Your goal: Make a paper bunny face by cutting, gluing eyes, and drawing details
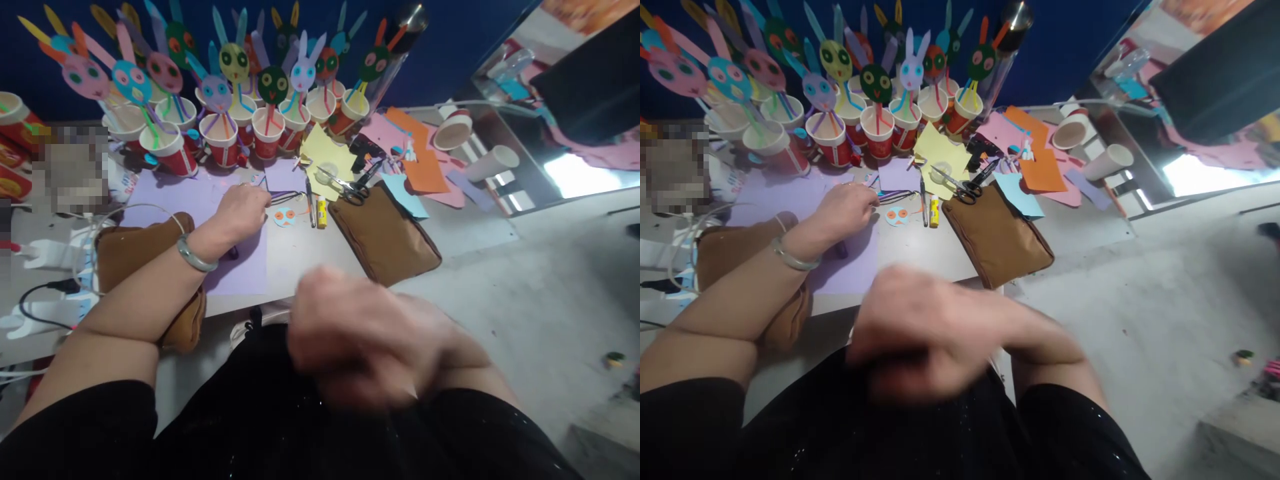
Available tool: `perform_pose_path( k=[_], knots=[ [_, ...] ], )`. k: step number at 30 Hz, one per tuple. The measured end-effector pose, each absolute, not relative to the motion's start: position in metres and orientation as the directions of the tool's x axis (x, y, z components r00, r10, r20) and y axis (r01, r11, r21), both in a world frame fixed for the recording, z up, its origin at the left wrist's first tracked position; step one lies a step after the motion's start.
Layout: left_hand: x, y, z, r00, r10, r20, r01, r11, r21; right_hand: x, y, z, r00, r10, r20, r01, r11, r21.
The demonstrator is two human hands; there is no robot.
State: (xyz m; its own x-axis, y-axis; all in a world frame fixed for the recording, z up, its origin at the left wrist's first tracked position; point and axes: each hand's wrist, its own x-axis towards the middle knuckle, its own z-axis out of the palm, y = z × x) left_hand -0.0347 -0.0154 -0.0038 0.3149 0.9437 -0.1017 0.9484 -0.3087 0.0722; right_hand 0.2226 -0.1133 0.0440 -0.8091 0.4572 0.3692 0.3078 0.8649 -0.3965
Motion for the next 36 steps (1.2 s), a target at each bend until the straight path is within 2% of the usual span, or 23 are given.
perform_pose_path(
  k=[2, 3, 5, 8, 12, 19, 25, 30, 32, 36],
  knots=[
    [-0.035, -0.016, -0.005, 0.297, 0.948, -0.111, 0.955, -0.292, 0.062, 0.211, -0.074, 0.030, -0.824, 0.488, 0.287, 0.393, 0.858, -0.330],
    [-0.034, -0.016, -0.005, 0.288, 0.951, -0.116, 0.958, -0.283, 0.057, 0.206, -0.055, 0.022, -0.778, 0.585, 0.228, 0.526, 0.805, -0.273],
    [-0.034, -0.018, -0.006, 0.268, 0.956, -0.121, 0.963, -0.263, 0.056, 0.197, -0.023, 0.007, -0.592, 0.804, 0.064, 0.785, 0.592, -0.183],
    [-0.033, -0.020, -0.005, 0.236, 0.964, -0.122, 0.971, -0.229, 0.069, 0.186, 0.002, -0.011, -0.388, 0.916, -0.107, 0.922, 0.385, -0.040],
    [-0.032, -0.022, -0.001, 0.203, 0.970, -0.135, 0.978, -0.193, 0.084, 0.177, 0.003, -0.024, -0.283, 0.946, -0.157, 0.953, 0.296, 0.065],
    [-0.018, -0.038, 0.008, 0.294, 0.939, -0.178, 0.956, -0.291, 0.044, 0.168, 0.017, -0.034, -0.292, 0.941, -0.170, 0.948, 0.308, 0.078],
    [0.007, -0.075, 0.013, 0.492, 0.815, -0.307, 0.867, -0.490, 0.088, 0.170, 0.028, -0.041, -0.304, 0.947, -0.102, 0.953, 0.303, -0.021],
    [0.012, -0.082, 0.000, 0.452, 0.837, -0.308, 0.881, -0.473, 0.009, 0.185, 0.020, -0.051, -0.345, 0.938, 0.030, 0.930, 0.346, -0.122],
    [0.011, -0.080, -0.004, 0.434, 0.845, -0.313, 0.890, -0.455, 0.006, 0.190, 0.016, -0.054, -0.364, 0.930, 0.057, 0.924, 0.368, -0.104],
    [0.009, -0.077, -0.006, 0.423, 0.841, -0.339, 0.895, -0.446, 0.011, 0.191, 0.021, -0.057, -0.402, 0.915, -0.004, 0.915, 0.402, 0.032]
  ],
)
